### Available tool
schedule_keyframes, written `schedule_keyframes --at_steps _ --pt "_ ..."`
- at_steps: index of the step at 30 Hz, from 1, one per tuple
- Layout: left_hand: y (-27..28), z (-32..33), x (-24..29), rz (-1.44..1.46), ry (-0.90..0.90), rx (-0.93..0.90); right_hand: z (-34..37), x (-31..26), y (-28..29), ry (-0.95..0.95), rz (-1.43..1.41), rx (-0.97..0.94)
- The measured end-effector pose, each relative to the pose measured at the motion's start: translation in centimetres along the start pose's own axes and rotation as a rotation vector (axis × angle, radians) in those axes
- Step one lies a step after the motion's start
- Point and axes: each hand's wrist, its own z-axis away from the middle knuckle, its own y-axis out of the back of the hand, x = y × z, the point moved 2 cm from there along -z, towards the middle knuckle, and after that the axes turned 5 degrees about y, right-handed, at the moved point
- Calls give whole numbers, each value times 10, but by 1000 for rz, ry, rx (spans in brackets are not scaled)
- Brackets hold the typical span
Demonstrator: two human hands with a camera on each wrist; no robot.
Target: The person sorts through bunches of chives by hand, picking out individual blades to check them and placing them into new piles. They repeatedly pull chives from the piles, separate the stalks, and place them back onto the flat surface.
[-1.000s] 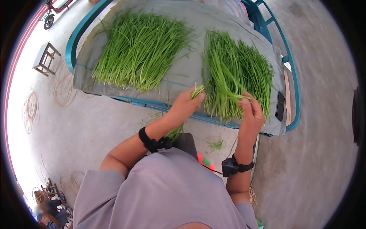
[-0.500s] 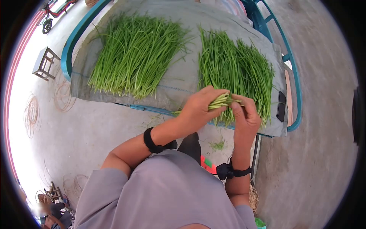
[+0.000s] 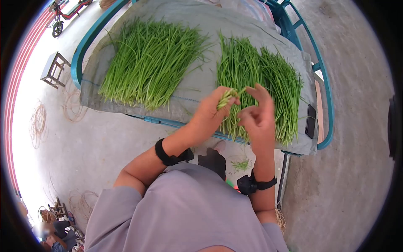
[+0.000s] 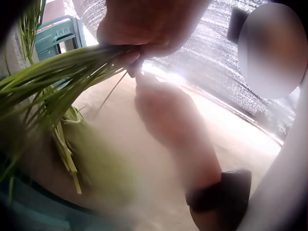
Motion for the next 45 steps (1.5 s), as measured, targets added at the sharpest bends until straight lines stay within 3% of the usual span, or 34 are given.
schedule_keyframes --at_steps 1,3,5,8,12,17,20,23,26,33,45 --pt "0 -2 1 61 -5 14 -2 3 -5 -83 25 -90" --pt "0 -4 2 145 -30 35 -7 15 -14 -71 79 -209" --pt "3 -4 -2 192 -72 58 -13 45 -23 120 136 -276" --pt "17 3 27 238 -61 234 -23 69 -12 262 606 -235" --pt "57 10 53 289 -250 501 -24 80 -11 208 570 -159" --pt "118 37 77 377 -473 653 -22 95 -10 163 509 -145" --pt "136 46 82 344 -436 873 -20 83 -14 136 402 -215" --pt "170 51 58 520 -441 826 -16 70 -17 114 359 -201" --pt "176 52 56 723 -386 936 -7 44 -14 129 362 -238" --pt "202 51 43 1292 -448 377 22 17 5 61 445 -275" --pt "221 44 29 1484 -298 309 51 21 28 44 444 -56"
